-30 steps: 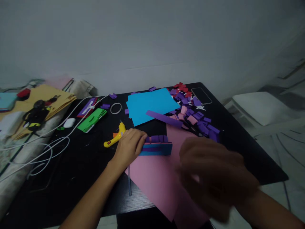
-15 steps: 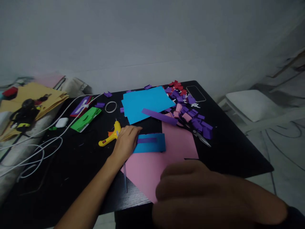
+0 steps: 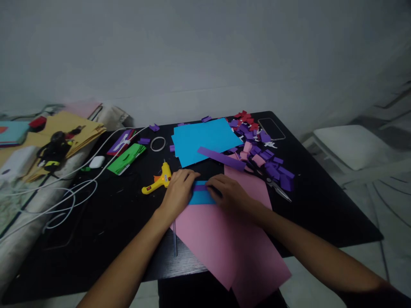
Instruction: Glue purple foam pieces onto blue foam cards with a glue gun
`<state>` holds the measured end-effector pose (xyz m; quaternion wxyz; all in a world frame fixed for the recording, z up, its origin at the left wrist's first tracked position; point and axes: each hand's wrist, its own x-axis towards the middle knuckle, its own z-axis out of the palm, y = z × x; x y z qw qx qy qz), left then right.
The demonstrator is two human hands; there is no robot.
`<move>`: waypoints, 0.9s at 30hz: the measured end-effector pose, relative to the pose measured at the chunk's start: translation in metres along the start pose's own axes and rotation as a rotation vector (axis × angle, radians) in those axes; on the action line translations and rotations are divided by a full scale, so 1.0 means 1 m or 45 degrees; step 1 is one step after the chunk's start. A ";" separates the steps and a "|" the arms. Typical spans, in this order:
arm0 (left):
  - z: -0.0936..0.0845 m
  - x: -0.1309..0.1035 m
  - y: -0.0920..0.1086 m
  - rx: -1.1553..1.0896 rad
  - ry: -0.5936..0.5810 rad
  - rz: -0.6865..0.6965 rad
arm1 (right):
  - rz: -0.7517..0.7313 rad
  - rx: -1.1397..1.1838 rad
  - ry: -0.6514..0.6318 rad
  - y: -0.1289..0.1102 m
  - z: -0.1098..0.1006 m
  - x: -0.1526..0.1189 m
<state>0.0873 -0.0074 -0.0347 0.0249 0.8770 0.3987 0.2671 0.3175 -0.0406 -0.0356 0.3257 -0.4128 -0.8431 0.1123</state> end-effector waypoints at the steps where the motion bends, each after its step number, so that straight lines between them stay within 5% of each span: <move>1: 0.000 0.000 0.000 -0.010 0.007 -0.005 | -0.012 0.014 0.016 0.002 0.002 0.000; 15: -0.006 0.002 0.008 -0.199 0.154 -0.048 | 0.004 0.130 0.072 0.003 0.004 -0.003; 27: -0.009 0.002 0.016 -0.160 0.201 0.173 | -0.082 0.130 0.096 0.008 0.010 -0.004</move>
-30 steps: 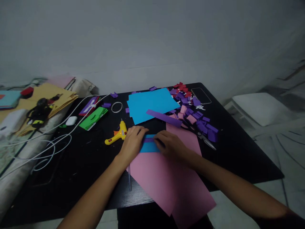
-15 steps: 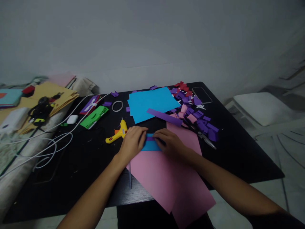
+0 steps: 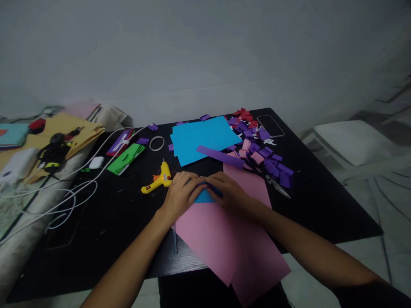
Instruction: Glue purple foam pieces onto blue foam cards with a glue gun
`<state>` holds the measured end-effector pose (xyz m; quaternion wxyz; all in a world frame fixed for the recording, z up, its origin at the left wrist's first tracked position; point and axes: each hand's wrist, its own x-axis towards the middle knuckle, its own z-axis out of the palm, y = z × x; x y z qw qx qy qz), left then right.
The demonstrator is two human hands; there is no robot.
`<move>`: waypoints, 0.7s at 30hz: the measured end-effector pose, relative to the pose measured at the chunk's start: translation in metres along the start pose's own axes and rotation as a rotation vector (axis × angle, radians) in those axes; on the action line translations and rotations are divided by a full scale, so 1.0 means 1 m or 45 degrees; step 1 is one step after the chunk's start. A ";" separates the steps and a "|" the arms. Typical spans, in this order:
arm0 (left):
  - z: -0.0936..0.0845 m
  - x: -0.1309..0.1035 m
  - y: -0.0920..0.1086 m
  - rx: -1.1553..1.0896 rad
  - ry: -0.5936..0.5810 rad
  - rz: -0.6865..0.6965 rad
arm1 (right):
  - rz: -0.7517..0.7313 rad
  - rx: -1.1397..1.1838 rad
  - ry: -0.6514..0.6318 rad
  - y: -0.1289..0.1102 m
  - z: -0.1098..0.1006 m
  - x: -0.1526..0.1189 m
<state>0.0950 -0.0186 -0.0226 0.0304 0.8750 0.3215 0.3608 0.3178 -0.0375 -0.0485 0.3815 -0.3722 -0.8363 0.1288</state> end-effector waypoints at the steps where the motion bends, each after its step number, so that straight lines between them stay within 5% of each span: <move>1: 0.000 0.000 -0.001 0.010 0.012 0.025 | -0.006 -0.006 -0.006 0.000 0.000 0.000; 8: 0.002 0.003 0.002 0.099 -0.013 0.094 | 0.024 0.061 0.012 -0.003 0.004 0.000; 14: 0.005 0.010 0.009 0.128 -0.122 -0.009 | 0.085 0.117 -0.022 -0.006 0.002 0.000; 21: -0.003 0.007 -0.007 0.011 -0.021 -0.252 | 0.065 0.151 -0.016 -0.005 0.001 -0.002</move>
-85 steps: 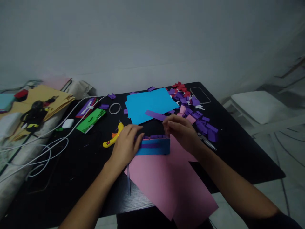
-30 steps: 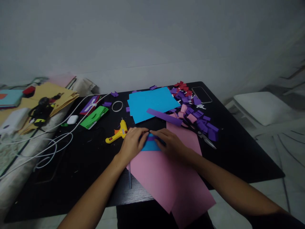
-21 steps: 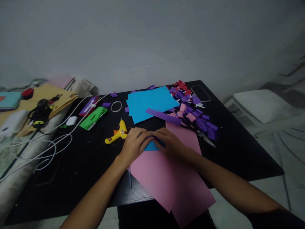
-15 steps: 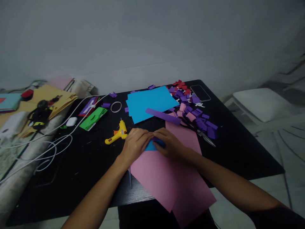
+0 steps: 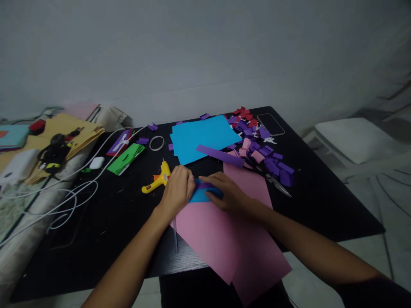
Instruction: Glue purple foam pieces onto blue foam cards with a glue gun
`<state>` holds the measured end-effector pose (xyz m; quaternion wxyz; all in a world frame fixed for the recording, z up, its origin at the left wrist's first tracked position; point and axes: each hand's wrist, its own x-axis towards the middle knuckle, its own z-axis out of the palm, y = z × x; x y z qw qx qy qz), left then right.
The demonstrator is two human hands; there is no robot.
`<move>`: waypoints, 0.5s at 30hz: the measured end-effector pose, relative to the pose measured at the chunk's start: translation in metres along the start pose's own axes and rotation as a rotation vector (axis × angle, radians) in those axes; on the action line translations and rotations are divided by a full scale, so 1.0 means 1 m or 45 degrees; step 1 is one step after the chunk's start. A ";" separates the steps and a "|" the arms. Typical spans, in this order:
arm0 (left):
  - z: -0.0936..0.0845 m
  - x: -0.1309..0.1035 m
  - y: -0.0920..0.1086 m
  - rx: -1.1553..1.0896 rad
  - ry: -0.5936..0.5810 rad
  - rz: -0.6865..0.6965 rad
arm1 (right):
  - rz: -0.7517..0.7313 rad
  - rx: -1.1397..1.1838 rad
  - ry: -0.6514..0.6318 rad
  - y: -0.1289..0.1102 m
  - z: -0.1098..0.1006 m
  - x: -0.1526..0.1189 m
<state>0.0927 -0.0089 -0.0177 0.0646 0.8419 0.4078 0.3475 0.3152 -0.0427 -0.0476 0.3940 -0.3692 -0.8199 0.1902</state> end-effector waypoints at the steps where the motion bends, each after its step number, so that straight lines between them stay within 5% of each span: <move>1: -0.002 0.000 -0.003 0.013 0.012 -0.021 | 0.002 0.004 -0.007 0.000 0.000 0.000; 15: -0.007 -0.002 -0.003 -0.595 -0.051 -0.134 | -0.019 0.027 -0.055 -0.004 -0.005 0.000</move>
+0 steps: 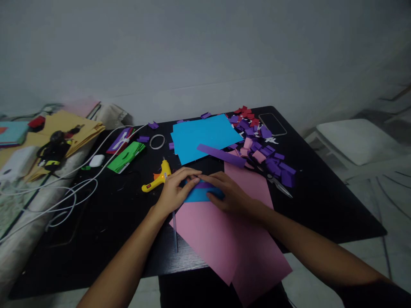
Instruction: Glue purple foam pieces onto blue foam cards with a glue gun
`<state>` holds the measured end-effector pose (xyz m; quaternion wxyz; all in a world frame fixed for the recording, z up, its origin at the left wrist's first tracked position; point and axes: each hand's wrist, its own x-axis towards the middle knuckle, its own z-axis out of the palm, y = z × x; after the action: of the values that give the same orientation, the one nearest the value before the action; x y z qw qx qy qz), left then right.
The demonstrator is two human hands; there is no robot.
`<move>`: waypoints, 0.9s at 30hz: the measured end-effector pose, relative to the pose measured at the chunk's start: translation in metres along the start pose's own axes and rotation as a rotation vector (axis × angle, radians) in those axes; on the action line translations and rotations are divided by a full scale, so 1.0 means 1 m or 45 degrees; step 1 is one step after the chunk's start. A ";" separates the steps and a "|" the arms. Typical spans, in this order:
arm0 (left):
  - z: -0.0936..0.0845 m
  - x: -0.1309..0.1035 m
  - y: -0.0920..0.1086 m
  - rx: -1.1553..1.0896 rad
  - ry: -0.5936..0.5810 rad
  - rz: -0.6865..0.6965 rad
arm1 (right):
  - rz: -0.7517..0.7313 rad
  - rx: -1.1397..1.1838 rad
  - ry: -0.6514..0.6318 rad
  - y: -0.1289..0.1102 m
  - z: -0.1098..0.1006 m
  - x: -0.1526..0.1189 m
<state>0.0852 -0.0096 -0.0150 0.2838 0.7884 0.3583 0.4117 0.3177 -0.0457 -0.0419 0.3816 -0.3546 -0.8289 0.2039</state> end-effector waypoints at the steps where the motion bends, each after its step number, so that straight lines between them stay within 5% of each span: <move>1: 0.001 -0.001 -0.001 -0.025 0.015 -0.018 | 0.014 0.022 -0.004 -0.001 -0.001 0.000; 8: 0.007 -0.003 -0.003 -0.166 0.119 -0.172 | 0.015 0.101 -0.025 -0.006 -0.008 0.002; 27: 0.013 -0.007 -0.004 -0.085 0.100 -0.181 | 0.057 0.164 -0.072 -0.002 -0.011 0.002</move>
<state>0.0921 -0.0144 -0.0278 0.3240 0.7343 0.4104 0.4329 0.3247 -0.0447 -0.0332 0.3753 -0.3419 -0.8163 0.2753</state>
